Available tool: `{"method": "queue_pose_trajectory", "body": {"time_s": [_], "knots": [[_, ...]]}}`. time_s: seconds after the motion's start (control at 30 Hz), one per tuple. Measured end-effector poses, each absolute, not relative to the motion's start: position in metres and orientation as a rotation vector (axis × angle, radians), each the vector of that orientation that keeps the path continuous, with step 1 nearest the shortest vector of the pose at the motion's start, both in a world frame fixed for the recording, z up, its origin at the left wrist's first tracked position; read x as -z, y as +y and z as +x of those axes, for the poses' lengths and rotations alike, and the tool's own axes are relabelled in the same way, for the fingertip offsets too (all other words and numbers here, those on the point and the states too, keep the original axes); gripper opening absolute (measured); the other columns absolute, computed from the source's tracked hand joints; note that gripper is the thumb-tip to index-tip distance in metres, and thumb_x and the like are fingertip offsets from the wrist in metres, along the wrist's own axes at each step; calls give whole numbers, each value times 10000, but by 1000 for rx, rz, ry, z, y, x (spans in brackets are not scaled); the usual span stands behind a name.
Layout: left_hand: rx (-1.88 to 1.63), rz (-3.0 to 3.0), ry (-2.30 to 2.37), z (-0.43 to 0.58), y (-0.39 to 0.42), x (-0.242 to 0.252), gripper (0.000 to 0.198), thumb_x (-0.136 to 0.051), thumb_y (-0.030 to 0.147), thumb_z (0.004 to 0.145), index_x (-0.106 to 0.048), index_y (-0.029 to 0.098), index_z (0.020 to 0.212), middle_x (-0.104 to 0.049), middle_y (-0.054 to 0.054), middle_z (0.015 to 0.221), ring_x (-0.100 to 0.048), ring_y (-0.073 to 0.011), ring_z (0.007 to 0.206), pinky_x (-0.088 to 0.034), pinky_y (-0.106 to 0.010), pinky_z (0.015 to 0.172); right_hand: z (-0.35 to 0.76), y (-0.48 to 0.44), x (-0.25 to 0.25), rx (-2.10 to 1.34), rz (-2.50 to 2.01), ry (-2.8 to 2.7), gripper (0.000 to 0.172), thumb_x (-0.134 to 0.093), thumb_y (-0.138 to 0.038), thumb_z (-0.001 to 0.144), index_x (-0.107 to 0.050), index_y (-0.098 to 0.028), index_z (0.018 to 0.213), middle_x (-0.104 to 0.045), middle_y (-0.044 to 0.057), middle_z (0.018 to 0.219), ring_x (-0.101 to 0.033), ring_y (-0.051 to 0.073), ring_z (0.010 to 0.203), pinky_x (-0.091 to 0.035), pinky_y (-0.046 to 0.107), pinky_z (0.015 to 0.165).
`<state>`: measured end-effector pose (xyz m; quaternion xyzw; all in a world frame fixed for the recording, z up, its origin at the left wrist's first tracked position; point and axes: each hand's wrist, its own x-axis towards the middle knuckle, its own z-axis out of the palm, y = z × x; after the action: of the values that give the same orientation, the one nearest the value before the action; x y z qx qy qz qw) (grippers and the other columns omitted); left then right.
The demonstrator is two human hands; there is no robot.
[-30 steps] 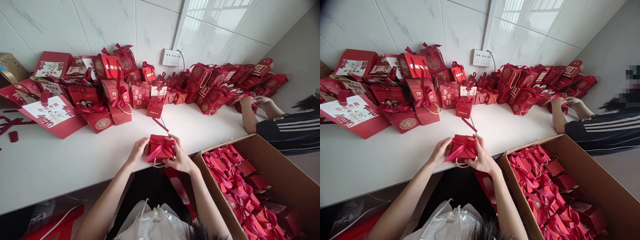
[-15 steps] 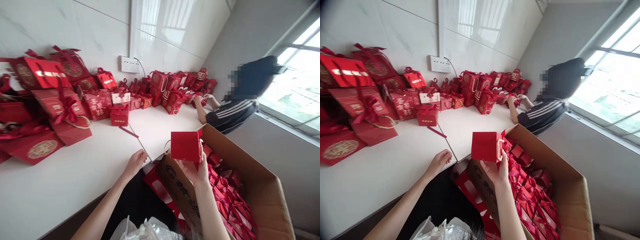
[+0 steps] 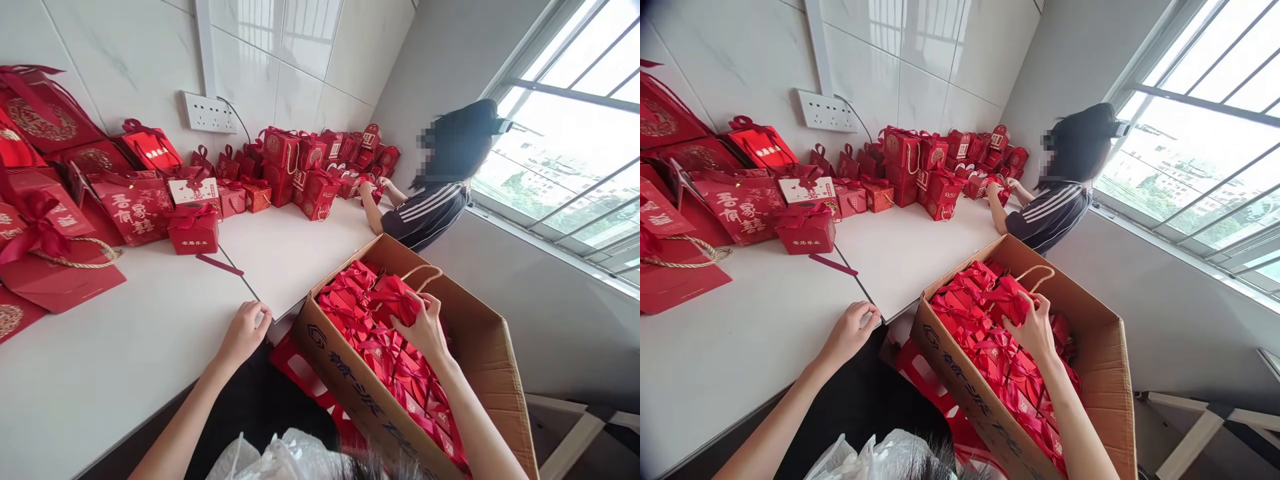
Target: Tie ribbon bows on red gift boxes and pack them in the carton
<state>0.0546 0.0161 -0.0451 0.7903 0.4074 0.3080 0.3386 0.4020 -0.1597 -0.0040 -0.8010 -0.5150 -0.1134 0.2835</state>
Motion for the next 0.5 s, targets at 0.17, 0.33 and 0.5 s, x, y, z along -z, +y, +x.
{"method": "queue_pose_trajectory", "body": {"time_s": [0.17, 0.33, 0.5], "knots": [[-797, 2115, 1068, 58, 15, 46, 205, -408, 299, 845, -513, 212, 692, -624, -53, 766, -555, -217, 825, -453, -326, 747, 370, -188, 42, 11, -2158, -1445, 584, -662, -414, 640, -470, -220, 1155, -379, 126, 1137, -540, 320, 991, -500, 545, 842], [-847, 2219, 1032, 61, 10, 50, 168, -437, 212, 826, -517, 212, 678, -616, -47, 744, -545, -224, 811, -456, -359, 760, 335, -198, 66, -383, -2111, -1172, 574, -658, -447, 630, -503, -274, 1155, -473, 73, 1116, -565, 303, 1066, -486, 469, 919], [-874, 2264, 1057, 62, 4, 53, 167, -449, 139, 818, -511, 198, 674, -599, -40, 747, -555, -212, 795, -482, -360, 728, 346, -189, 75, -262, -2091, -1242, 707, -660, -533, 566, -489, -366, 1231, -577, 85, 1014, -641, 360, 958, -540, 516, 805]]}}
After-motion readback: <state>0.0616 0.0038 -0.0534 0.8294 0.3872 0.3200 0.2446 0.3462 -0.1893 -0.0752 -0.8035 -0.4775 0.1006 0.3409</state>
